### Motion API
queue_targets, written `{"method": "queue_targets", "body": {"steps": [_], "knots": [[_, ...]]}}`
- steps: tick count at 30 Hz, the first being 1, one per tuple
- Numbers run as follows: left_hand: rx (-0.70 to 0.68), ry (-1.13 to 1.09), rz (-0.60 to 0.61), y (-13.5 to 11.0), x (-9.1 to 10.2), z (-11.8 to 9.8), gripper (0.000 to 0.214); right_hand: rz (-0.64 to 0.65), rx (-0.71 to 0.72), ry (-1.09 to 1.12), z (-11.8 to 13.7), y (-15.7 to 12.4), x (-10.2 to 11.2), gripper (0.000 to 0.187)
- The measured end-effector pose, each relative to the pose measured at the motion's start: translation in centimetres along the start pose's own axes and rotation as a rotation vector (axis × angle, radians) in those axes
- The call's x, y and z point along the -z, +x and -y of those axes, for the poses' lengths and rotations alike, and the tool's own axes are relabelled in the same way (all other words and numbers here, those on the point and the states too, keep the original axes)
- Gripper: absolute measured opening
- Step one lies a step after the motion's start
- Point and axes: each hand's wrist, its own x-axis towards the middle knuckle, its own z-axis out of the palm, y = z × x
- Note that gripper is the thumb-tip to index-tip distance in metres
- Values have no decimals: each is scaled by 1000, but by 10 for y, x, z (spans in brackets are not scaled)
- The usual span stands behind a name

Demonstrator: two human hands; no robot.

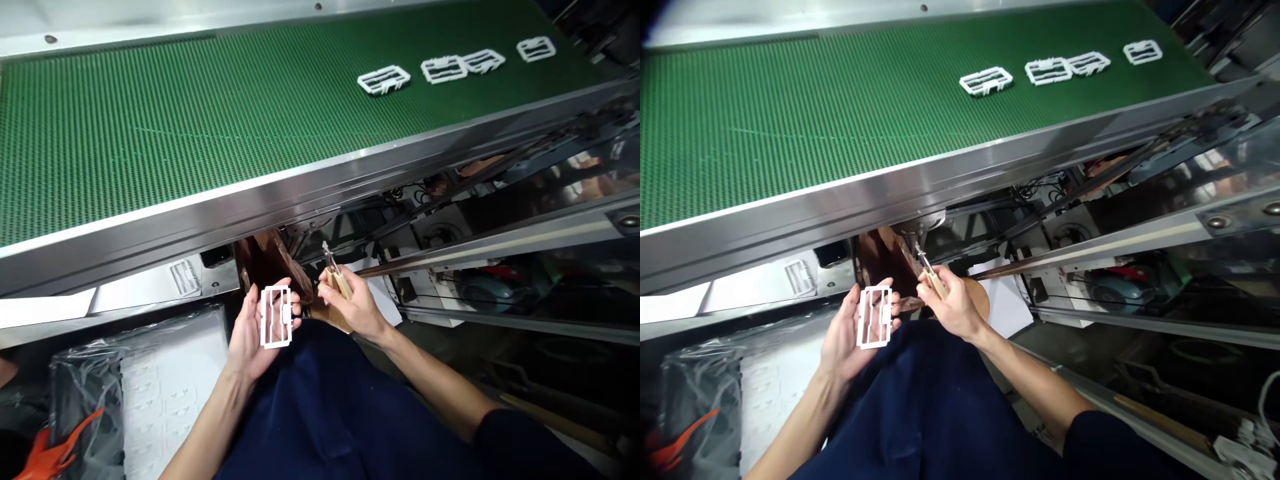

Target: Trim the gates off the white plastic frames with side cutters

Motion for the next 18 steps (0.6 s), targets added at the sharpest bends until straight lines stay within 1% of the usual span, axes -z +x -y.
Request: {"method": "queue_targets", "body": {"steps": [3,5,9,12,15,16,18], "knots": [[19,-11,21,4,-1,-2,47,-27,-26,9,-7,-4,8,20],[34,-15,39,7,-3,-3,47,-55,-24,-22,-10,-7,13,20],[50,-29,37,11,-6,-7,47,-133,19,-231,-11,-9,23,22],[61,-22,9,12,-3,-9,45,-163,43,-301,-14,-7,30,23],[68,52,-66,10,-3,-9,38,-208,39,-311,-14,-10,34,24],[68,117,-123,9,-6,-8,36,-227,26,-327,-12,-13,36,25],[60,320,-260,15,-17,-9,34,-265,4,-376,-6,-20,39,24]]}}
